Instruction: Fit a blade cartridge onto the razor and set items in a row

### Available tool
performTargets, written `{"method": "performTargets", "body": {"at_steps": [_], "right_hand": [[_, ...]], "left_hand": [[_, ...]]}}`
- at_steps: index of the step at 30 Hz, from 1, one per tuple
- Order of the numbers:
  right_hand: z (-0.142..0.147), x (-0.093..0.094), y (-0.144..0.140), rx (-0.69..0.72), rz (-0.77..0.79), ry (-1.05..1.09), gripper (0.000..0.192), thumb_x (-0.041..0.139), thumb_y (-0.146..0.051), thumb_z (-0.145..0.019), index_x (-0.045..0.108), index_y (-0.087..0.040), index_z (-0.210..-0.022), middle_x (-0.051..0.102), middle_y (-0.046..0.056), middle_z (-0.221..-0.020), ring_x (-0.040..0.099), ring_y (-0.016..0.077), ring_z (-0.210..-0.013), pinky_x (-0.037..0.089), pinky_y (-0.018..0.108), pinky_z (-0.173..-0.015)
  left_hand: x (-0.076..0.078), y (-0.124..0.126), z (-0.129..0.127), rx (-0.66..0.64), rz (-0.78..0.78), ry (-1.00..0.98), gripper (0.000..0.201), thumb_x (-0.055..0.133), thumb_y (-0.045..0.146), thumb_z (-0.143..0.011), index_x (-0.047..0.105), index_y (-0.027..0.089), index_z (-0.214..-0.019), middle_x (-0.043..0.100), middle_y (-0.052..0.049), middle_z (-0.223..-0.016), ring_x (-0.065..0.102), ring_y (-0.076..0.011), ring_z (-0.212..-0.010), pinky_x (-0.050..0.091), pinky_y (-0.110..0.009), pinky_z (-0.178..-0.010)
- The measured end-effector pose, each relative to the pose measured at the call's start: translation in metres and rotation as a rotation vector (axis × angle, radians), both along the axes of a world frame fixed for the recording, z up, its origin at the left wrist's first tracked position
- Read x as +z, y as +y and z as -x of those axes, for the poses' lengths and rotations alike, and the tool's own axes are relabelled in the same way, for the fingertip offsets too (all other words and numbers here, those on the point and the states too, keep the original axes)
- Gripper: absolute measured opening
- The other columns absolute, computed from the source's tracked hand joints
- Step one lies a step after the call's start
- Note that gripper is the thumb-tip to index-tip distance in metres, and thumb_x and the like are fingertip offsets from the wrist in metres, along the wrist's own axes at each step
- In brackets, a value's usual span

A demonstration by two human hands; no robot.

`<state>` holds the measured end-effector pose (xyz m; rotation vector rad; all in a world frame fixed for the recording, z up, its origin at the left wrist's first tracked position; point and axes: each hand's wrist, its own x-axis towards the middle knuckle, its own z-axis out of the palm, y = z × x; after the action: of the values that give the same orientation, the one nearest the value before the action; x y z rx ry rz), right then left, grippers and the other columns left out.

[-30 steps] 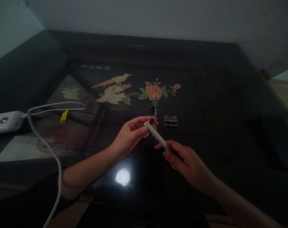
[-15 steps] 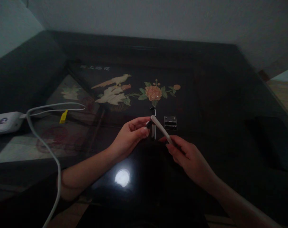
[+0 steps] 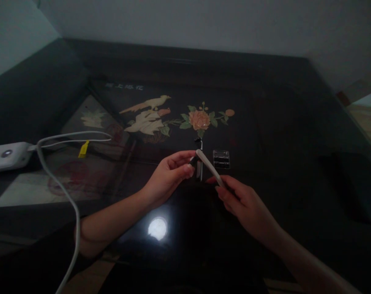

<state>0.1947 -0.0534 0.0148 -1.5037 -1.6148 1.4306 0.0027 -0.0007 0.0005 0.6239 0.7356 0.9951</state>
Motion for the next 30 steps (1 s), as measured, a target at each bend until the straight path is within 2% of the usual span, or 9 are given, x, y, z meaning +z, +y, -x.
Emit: {"method": "performTargets", "body": {"at_steps": [5, 10, 13, 18, 25, 30], "right_hand": [[0.0001, -0.0013, -0.0003, -0.016, 0.014, 0.020, 0.030, 0.047, -0.032, -0.094, 0.064, -0.015, -0.111, 0.046, -0.003, -0.061, 0.037, 0.0098, -0.049, 0.029, 0.022, -0.043], [0.0028, 0.0017, -0.0048, 0.089, 0.065, 0.091, 0.029, 0.047, -0.033, -0.095, 0.063, -0.016, -0.113, 0.036, -0.006, -0.058, 0.033, 0.0087, -0.048, 0.025, 0.021, -0.042], [0.0034, 0.0024, -0.0063, 0.131, 0.079, 0.121, 0.030, 0.047, -0.034, -0.095, 0.063, -0.016, -0.113, 0.035, -0.006, -0.058, 0.033, 0.0086, -0.048, 0.026, 0.021, -0.043], [0.0023, 0.0019, -0.0035, 0.086, 0.041, 0.051, 0.032, 0.046, -0.034, -0.095, 0.063, -0.015, -0.113, 0.039, -0.005, -0.058, 0.034, 0.0095, -0.048, 0.026, 0.022, -0.043], [-0.0005, -0.0028, -0.0005, -0.006, 0.023, 0.017, 0.032, 0.046, -0.034, -0.095, 0.062, -0.013, -0.113, 0.046, -0.003, -0.064, 0.036, 0.0097, -0.051, 0.028, 0.023, -0.045], [0.0009, -0.0018, -0.0037, 0.052, 0.068, 0.069, 0.032, 0.045, -0.034, -0.096, 0.060, -0.013, -0.115, 0.042, -0.004, -0.064, 0.034, 0.0087, -0.050, 0.027, 0.022, -0.044]], "left_hand": [[-0.0013, -0.0003, 0.0010, -0.004, 0.013, -0.004, 0.042, 0.091, 0.030, -0.054, 0.076, 0.017, -0.092, 0.070, 0.000, -0.073, 0.055, -0.0049, -0.058, 0.045, -0.015, -0.059], [-0.0035, -0.0004, 0.0026, -0.015, -0.026, 0.032, 0.043, 0.089, 0.031, -0.059, 0.075, 0.016, -0.097, 0.074, -0.006, -0.093, 0.062, -0.0101, -0.073, 0.046, -0.017, -0.064], [-0.0042, -0.0004, 0.0028, -0.010, -0.041, 0.051, 0.041, 0.087, 0.031, -0.061, 0.075, 0.017, -0.098, 0.074, -0.009, -0.098, 0.064, -0.0138, -0.079, 0.047, -0.019, -0.064], [-0.0023, -0.0002, 0.0015, -0.010, -0.013, 0.022, 0.042, 0.089, 0.030, -0.058, 0.076, 0.018, -0.095, 0.075, -0.006, -0.093, 0.064, -0.0106, -0.076, 0.047, -0.017, -0.066], [-0.0018, -0.0007, 0.0016, -0.008, -0.004, -0.015, 0.039, 0.090, 0.029, -0.056, 0.077, 0.018, -0.092, 0.070, 0.000, -0.071, 0.055, -0.0045, -0.057, 0.046, -0.014, -0.059], [-0.0016, 0.0000, 0.0020, -0.015, -0.007, -0.004, 0.043, 0.091, 0.029, -0.056, 0.076, 0.016, -0.094, 0.072, -0.002, -0.079, 0.057, -0.0053, -0.062, 0.045, -0.014, -0.060]]}}
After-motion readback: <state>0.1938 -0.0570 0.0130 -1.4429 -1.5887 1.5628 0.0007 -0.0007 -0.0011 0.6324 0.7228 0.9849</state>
